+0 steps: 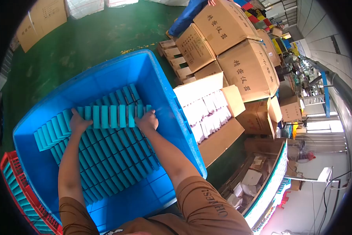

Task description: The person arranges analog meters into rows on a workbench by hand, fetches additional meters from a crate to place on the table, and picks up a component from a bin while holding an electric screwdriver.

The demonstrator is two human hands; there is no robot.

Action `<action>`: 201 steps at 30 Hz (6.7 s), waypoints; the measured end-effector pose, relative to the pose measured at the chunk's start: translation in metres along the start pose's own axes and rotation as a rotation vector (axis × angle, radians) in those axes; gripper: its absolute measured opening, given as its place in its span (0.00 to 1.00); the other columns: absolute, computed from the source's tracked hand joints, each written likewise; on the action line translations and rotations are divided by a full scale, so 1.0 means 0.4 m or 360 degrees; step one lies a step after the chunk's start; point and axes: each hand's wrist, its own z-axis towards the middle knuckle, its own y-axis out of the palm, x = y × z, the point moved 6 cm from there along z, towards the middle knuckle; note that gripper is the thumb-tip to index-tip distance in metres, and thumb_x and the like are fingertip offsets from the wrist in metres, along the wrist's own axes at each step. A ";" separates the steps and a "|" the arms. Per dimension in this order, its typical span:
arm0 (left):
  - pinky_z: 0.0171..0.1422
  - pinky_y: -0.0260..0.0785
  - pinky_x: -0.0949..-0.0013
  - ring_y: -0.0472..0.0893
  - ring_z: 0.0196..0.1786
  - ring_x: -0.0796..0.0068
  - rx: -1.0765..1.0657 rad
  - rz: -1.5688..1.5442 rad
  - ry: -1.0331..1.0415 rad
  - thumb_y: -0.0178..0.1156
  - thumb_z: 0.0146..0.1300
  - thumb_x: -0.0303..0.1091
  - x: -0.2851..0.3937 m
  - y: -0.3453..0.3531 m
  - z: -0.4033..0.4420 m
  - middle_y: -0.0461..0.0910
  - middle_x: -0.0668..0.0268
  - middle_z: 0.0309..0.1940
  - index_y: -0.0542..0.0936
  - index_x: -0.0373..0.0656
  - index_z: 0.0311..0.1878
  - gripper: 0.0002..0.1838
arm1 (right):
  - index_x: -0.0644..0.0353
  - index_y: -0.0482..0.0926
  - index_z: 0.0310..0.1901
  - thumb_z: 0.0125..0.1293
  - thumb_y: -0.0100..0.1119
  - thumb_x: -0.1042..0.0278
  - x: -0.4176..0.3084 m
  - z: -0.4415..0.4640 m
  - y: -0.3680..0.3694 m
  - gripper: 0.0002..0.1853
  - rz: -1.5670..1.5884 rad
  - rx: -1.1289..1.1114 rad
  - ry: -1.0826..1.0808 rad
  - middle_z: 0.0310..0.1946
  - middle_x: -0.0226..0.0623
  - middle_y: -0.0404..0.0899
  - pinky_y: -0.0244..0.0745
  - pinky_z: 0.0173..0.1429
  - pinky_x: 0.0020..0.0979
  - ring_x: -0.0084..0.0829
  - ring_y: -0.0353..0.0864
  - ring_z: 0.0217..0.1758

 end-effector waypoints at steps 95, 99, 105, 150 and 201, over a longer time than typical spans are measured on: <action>0.54 0.74 0.57 0.80 0.53 0.49 -0.2489 -0.0884 0.3515 0.80 0.41 0.40 -0.487 -0.069 -3.599 0.74 0.49 0.53 0.60 0.37 0.64 0.50 | 0.61 0.61 0.66 0.46 0.79 0.68 1.305 -3.536 1.314 0.46 0.0504 0.3163 0.3218 0.57 0.46 0.69 0.67 0.66 0.40 0.45 0.73 0.62; 0.59 0.71 0.56 0.77 0.57 0.47 -0.2588 -0.0872 0.3378 0.81 0.43 0.40 -0.506 0.009 -3.575 0.72 0.47 0.55 0.57 0.38 0.66 0.52 | 0.61 0.57 0.68 0.45 0.80 0.65 1.329 -3.531 1.327 0.50 0.0599 0.3021 0.3268 0.61 0.49 0.67 0.66 0.68 0.42 0.49 0.71 0.64; 0.62 0.69 0.59 0.76 0.57 0.53 -0.2810 -0.0581 0.3324 0.80 0.44 0.38 -0.477 0.036 -3.537 0.71 0.48 0.57 0.55 0.35 0.68 0.53 | 0.56 0.49 0.75 0.42 0.82 0.60 1.290 -3.543 1.253 0.61 0.0719 0.2325 0.3745 0.65 0.56 0.63 0.58 0.73 0.48 0.55 0.61 0.71; 0.54 0.67 0.60 0.72 0.53 0.55 -0.2055 0.1049 0.6030 0.74 0.32 0.33 -1.084 -0.396 -3.487 0.70 0.51 0.52 0.70 0.44 0.65 0.48 | 0.59 0.56 0.69 0.60 0.60 0.72 0.752 -3.467 1.368 0.37 0.2134 0.3944 0.2888 0.60 0.44 0.68 0.64 0.68 0.35 0.31 0.70 0.60; 0.71 0.50 0.35 0.65 0.69 0.48 -0.2909 0.1082 0.5295 0.80 0.29 0.58 -1.155 -0.201 -3.297 0.67 0.48 0.62 0.67 0.40 0.65 0.58 | 0.73 0.68 0.64 0.62 0.64 0.64 0.813 -3.520 1.476 0.32 0.0995 0.1834 0.3304 0.61 0.56 0.71 0.60 0.72 0.46 0.50 0.68 0.66</action>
